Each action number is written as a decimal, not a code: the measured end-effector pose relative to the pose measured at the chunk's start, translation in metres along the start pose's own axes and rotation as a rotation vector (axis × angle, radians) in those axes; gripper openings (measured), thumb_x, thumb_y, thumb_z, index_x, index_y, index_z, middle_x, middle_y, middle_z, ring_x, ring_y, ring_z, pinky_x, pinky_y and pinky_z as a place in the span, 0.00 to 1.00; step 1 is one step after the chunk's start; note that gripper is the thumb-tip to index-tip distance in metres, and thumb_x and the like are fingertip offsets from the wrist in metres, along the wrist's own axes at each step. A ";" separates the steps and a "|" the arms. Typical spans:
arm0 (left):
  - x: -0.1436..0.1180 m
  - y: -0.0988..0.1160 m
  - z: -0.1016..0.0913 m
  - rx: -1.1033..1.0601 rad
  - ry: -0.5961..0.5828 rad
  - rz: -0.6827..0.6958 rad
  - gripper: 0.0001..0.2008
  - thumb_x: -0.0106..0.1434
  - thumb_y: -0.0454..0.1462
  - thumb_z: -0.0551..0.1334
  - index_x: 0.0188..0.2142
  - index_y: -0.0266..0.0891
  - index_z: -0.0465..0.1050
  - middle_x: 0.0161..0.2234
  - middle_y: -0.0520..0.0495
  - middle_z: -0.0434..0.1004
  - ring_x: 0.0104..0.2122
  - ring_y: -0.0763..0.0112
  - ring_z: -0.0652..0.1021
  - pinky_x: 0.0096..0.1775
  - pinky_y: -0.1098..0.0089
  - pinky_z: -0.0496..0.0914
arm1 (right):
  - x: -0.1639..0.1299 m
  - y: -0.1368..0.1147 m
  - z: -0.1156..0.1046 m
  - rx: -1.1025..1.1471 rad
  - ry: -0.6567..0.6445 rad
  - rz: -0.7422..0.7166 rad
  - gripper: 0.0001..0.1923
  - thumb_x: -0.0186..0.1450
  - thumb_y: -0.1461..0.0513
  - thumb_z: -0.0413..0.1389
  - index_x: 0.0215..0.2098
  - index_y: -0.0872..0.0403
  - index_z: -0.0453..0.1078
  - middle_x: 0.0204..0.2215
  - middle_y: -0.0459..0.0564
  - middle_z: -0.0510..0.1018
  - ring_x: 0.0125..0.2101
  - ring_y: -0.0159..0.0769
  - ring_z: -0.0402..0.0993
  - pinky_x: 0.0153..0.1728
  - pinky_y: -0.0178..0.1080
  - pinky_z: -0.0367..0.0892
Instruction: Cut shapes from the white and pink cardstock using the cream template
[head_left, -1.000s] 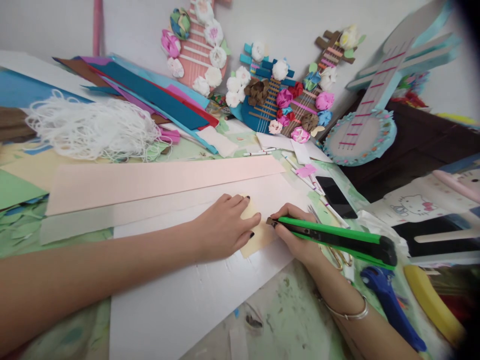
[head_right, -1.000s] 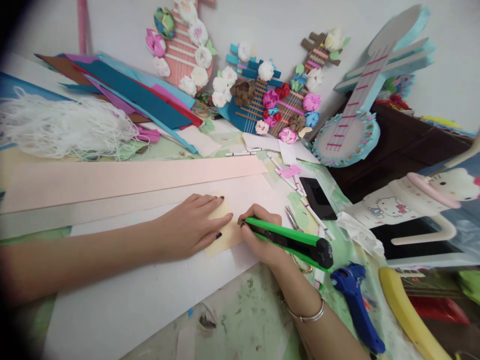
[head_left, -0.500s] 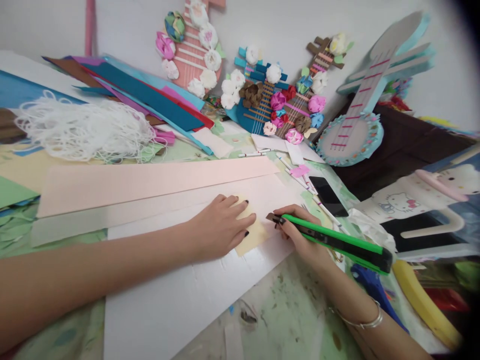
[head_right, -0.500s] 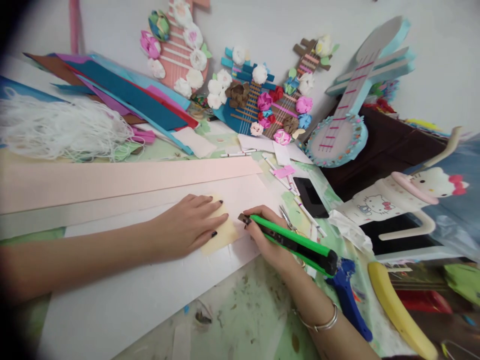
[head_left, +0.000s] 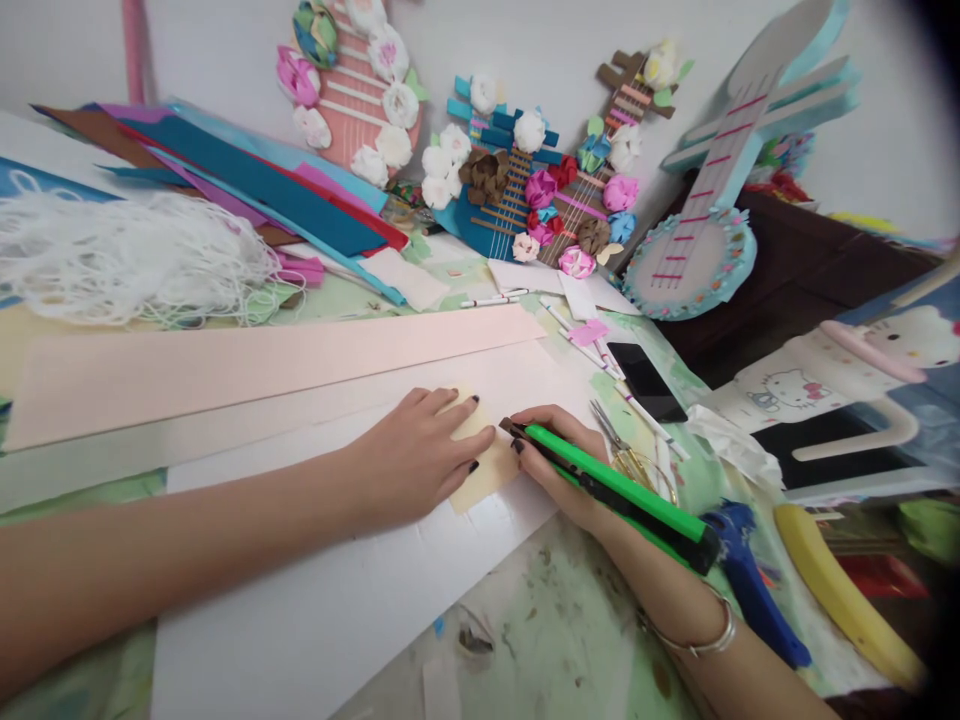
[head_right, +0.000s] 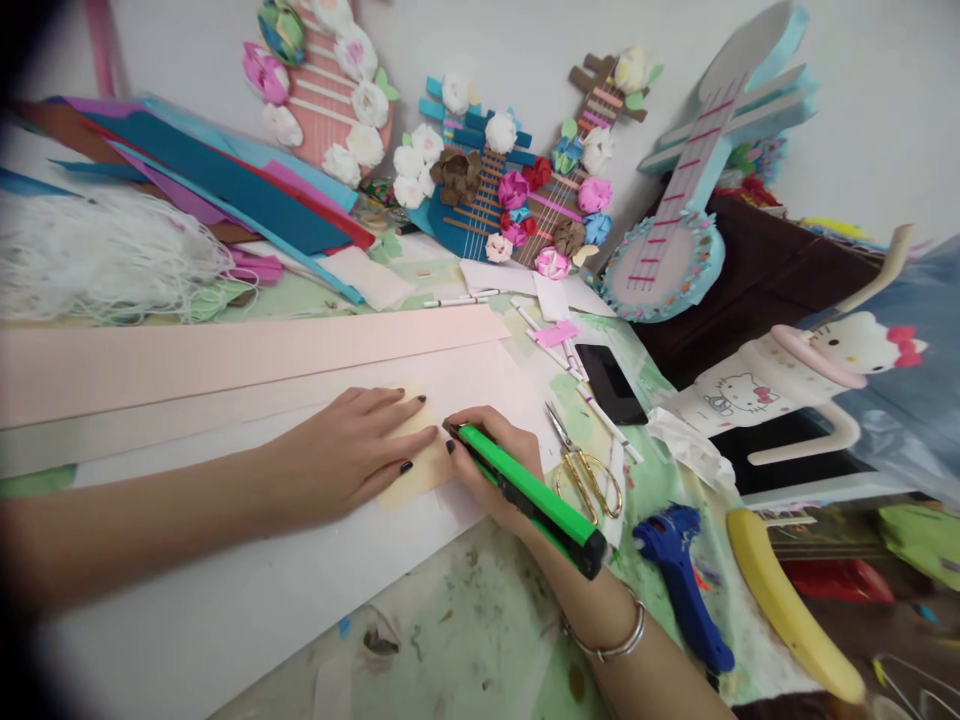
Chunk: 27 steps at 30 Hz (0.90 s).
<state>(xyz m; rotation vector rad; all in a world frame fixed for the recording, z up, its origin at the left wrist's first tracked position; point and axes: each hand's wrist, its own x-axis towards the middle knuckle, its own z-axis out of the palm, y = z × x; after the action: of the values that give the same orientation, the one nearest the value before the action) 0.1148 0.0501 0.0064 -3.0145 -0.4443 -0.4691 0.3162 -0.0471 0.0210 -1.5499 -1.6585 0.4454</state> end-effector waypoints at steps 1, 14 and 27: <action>0.000 0.000 0.000 -0.001 -0.001 -0.001 0.15 0.69 0.38 0.54 0.54 0.42 0.68 0.57 0.36 0.66 0.54 0.48 0.68 0.49 0.53 0.65 | 0.000 0.000 0.000 0.000 -0.005 -0.005 0.09 0.62 0.64 0.56 0.42 0.50 0.71 0.33 0.47 0.81 0.31 0.34 0.77 0.34 0.35 0.71; 0.001 -0.001 -0.002 -0.022 -0.002 0.012 0.16 0.67 0.36 0.55 0.54 0.41 0.67 0.55 0.36 0.68 0.55 0.49 0.67 0.51 0.52 0.65 | -0.001 0.008 0.006 0.013 -0.009 -0.022 0.08 0.64 0.63 0.56 0.42 0.50 0.70 0.35 0.47 0.81 0.33 0.34 0.77 0.34 0.35 0.70; 0.001 0.000 -0.001 0.002 -0.008 0.012 0.16 0.69 0.36 0.53 0.55 0.40 0.67 0.56 0.34 0.67 0.55 0.46 0.68 0.49 0.51 0.66 | -0.003 0.007 0.007 -0.018 0.002 -0.044 0.08 0.62 0.66 0.55 0.40 0.51 0.70 0.30 0.45 0.80 0.28 0.31 0.75 0.30 0.33 0.67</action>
<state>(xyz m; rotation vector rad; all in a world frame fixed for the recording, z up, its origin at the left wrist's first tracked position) 0.1152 0.0502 0.0076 -3.0161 -0.4262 -0.4557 0.3159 -0.0468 0.0107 -1.5228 -1.6958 0.4066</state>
